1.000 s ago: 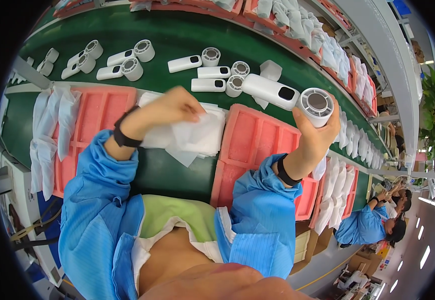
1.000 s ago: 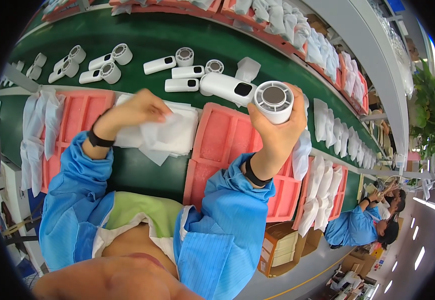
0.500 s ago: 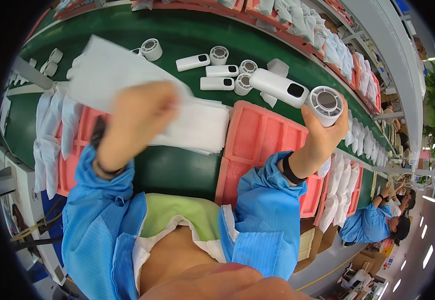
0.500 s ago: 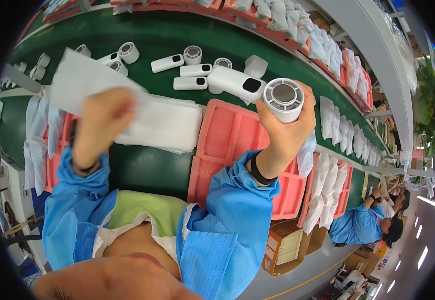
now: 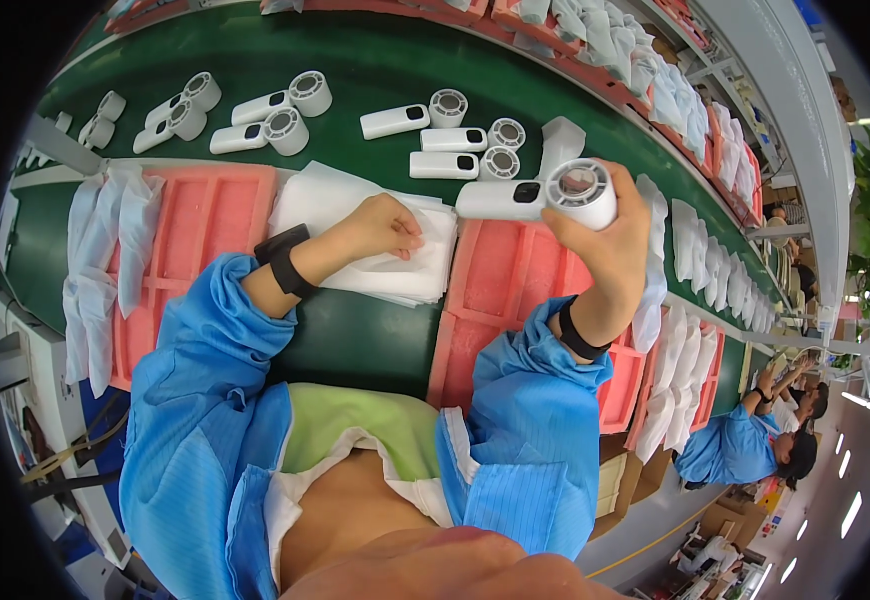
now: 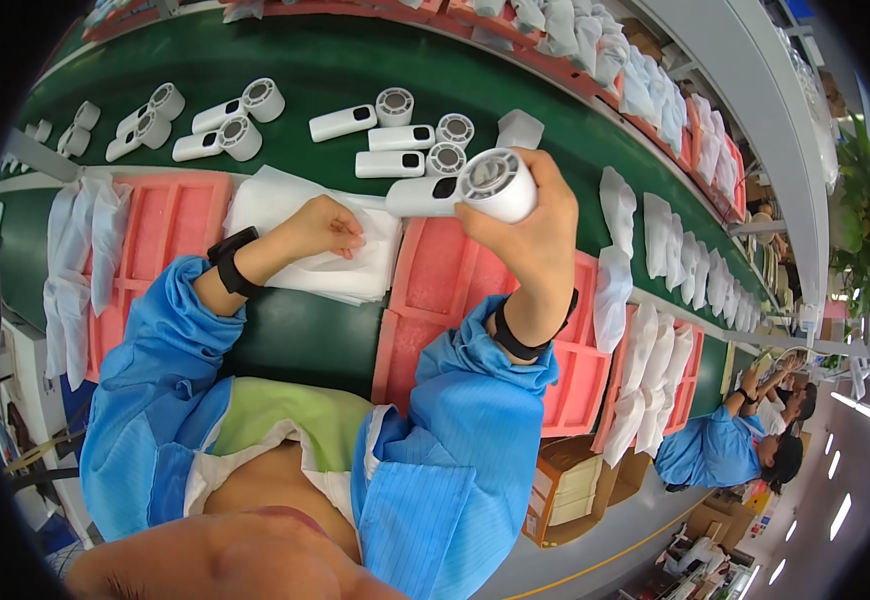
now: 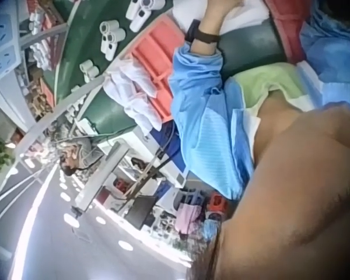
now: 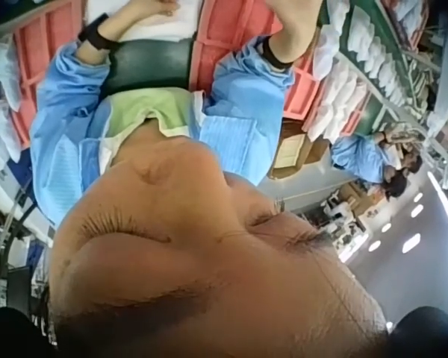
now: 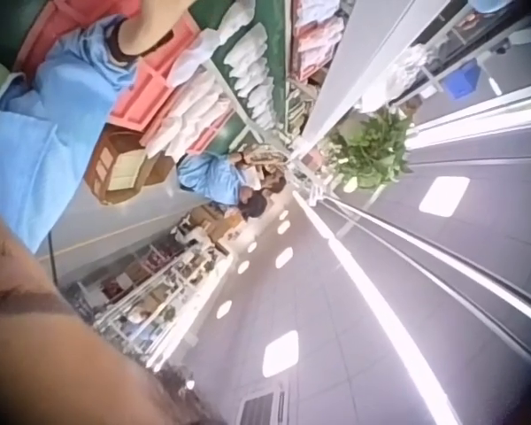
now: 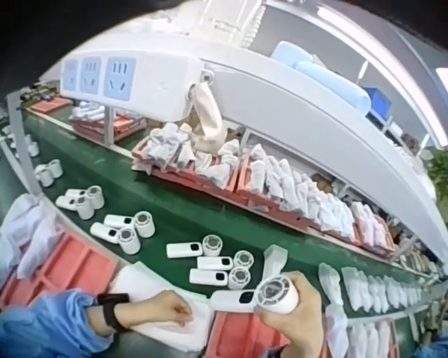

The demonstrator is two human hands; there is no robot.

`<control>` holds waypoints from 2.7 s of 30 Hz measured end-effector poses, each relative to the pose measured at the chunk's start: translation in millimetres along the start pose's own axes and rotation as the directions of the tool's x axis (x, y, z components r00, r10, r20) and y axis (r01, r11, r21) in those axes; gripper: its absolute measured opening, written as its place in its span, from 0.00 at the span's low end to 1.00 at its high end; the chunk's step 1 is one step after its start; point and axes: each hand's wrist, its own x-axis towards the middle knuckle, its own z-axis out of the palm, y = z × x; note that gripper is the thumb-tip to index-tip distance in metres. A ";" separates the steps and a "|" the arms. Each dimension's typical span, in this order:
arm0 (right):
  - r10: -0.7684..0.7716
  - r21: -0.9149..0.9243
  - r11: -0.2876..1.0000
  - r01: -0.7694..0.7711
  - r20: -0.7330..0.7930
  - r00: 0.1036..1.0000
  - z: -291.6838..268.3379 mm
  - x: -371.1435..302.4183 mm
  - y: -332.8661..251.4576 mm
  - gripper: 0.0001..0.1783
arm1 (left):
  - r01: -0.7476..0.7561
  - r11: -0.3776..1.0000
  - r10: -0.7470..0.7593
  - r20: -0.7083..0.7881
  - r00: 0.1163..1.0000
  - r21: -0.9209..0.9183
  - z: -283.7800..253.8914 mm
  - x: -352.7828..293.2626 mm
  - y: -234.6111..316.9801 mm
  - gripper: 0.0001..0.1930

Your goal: The person wraps handheld fans in white sheets by hand and places the wrapped fans into a pink tray, repeating the process for several units.

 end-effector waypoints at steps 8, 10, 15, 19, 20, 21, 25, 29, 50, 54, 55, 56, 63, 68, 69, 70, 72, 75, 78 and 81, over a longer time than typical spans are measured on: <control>-0.026 -0.060 0.998 0.035 0.152 0.988 32.8 5.0 -12.2 0.27 | -0.031 0.966 0.018 -0.052 0.999 -0.255 -14.6 -16.3 23.4 0.07; -0.044 -0.069 0.996 0.057 0.170 0.984 43.4 5.9 -13.6 0.28 | -0.051 0.961 0.026 -0.094 0.995 -0.271 -23.1 -25.0 35.2 0.07; -0.235 -0.079 0.966 0.245 0.112 0.965 69.0 4.5 -13.7 0.29 | -0.240 0.913 0.169 -0.228 0.959 -0.331 -44.2 -43.5 56.1 0.09; -0.443 -0.059 0.891 0.449 0.096 0.891 108.1 -0.5 -19.8 0.32 | -0.417 0.847 0.303 -0.346 0.888 -0.329 -46.5 -65.2 73.9 0.09; -0.463 -0.082 0.878 0.471 0.097 0.881 117.0 -3.4 -21.3 0.34 | -0.483 0.812 0.348 -0.392 0.852 -0.327 -43.4 -68.9 81.1 0.09; -0.483 -0.107 0.864 0.491 0.098 0.870 124.8 -6.4 -22.6 0.37 | -0.545 0.774 0.390 -0.435 0.811 -0.322 -41.0 -73.0 87.4 0.09; -0.469 -0.161 0.862 0.480 0.102 0.877 146.6 -13.8 -22.2 0.44 | -0.543 0.781 0.377 -0.459 0.804 -0.309 -36.4 -97.3 100.5 0.06; -0.472 -0.288 0.839 0.462 0.038 0.881 140.6 -8.3 -15.0 0.47 | -0.599 0.609 0.793 -0.386 0.472 0.519 -8.9 -92.6 88.2 0.06; -0.268 0.408 0.909 0.082 0.422 0.866 152.3 -7.0 -32.2 0.34 | -0.838 0.540 0.832 -0.106 0.545 -0.074 -86.3 -112.6 108.9 0.22; -0.304 -0.130 0.937 0.325 0.159 0.939 141.2 -1.5 -22.3 0.32 | -0.646 0.732 0.618 -0.609 0.497 0.215 -74.9 -116.1 109.9 0.21; -0.303 -0.128 0.937 0.324 0.161 0.939 143.2 -3.2 -23.4 0.32 | -0.662 0.699 0.665 -0.589 0.459 0.272 -66.2 -114.0 108.0 0.20; -0.287 -0.196 0.932 0.304 0.112 0.951 147.5 -7.1 -27.7 0.31 | -0.674 0.662 0.708 -0.566 0.421 0.326 -57.8 -111.4 106.2 0.18; -0.319 -0.323 0.896 0.305 0.009 0.948 151.7 -10.8 -35.9 0.25 | -0.601 0.491 0.868 -0.418 0.269 0.631 -52.8 -108.1 108.9 0.11; -0.209 -0.131 0.963 0.235 0.182 0.961 126.8 -7.4 -40.1 0.21 | -0.570 0.579 0.806 -0.516 0.290 0.584 -75.3 -103.9 114.5 0.08; -0.166 0.038 0.986 0.162 0.302 0.939 119.5 -5.6 -43.8 0.21 | -0.575 0.578 0.806 -0.515 0.291 0.579 -80.9 -97.6 112.0 0.08; -0.140 0.193 0.979 0.063 0.417 0.898 110.5 -5.0 -44.6 0.21 | -0.593 0.630 0.763 -0.543 0.351 0.501 -85.6 -88.9 109.5 0.07; -0.064 0.123 0.992 0.025 0.328 0.943 92.7 10.7 -21.3 0.21 | -0.594 0.727 0.660 -0.587 0.469 0.344 -89.0 -79.0 102.8 0.07; 0.072 -0.162 0.982 -0.096 -0.145 0.987 72.4 53.5 30.8 0.20 | -0.513 0.741 0.662 -0.347 0.664 0.433 -61.6 -66.8 81.0 0.08; 0.098 -0.415 0.884 -0.214 -0.285 0.954 48.3 64.6 132.4 0.20 | -0.372 0.777 0.512 -0.165 0.843 0.508 -34.3 -63.8 56.2 0.09; 0.289 -0.706 0.615 -0.350 -0.212 0.934 39.5 58.2 207.1 0.25 | -0.270 0.687 0.430 -0.079 0.899 0.674 -21.6 -56.6 35.7 0.11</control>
